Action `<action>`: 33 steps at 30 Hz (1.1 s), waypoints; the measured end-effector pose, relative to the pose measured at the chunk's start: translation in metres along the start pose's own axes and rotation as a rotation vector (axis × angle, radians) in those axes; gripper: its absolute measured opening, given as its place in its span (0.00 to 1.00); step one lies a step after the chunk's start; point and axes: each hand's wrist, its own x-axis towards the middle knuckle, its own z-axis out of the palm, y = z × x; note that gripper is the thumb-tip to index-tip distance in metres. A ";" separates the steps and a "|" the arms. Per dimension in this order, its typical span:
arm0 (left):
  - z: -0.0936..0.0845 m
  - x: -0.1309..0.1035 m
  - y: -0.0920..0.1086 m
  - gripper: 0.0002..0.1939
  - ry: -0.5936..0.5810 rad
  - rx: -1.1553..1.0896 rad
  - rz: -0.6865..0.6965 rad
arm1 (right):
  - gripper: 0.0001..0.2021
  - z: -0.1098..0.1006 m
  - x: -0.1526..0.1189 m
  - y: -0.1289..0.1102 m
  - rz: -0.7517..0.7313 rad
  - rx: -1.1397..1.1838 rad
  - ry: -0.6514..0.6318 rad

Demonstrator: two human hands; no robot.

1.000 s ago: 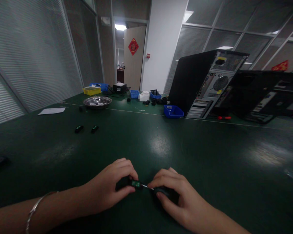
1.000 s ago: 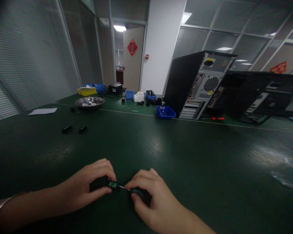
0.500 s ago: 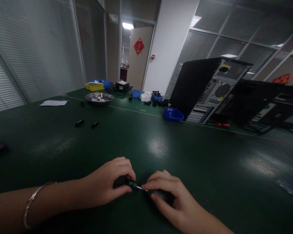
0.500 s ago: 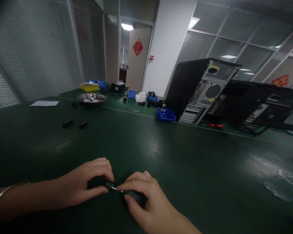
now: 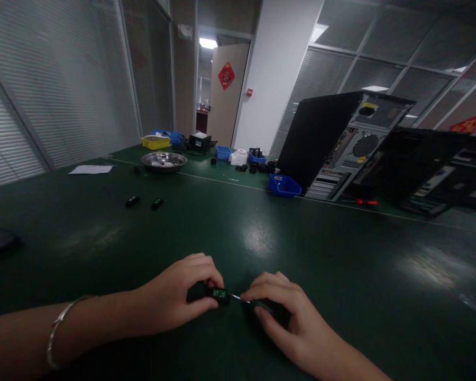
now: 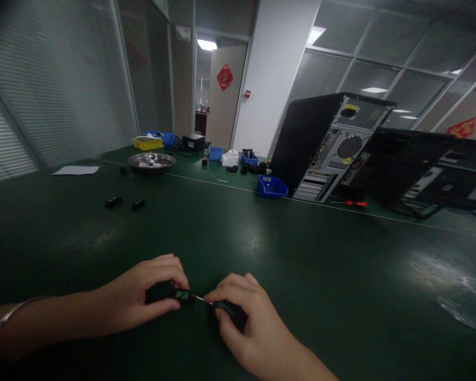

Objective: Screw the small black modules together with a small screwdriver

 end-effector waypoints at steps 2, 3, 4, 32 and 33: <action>0.000 0.000 0.001 0.07 -0.002 -0.003 0.004 | 0.13 0.000 0.001 0.000 0.006 -0.014 -0.014; 0.000 0.000 0.001 0.07 -0.005 -0.002 0.003 | 0.13 0.000 0.001 0.000 0.005 -0.019 -0.021; 0.001 0.000 0.001 0.07 -0.007 -0.001 0.001 | 0.13 0.000 0.002 0.000 0.003 -0.024 -0.029; 0.002 -0.001 0.005 0.12 -0.039 0.043 0.008 | 0.14 0.001 0.001 -0.004 -0.002 -0.067 -0.041; 0.002 -0.001 0.005 0.10 -0.045 0.045 0.013 | 0.13 0.001 0.001 -0.004 0.000 -0.059 -0.043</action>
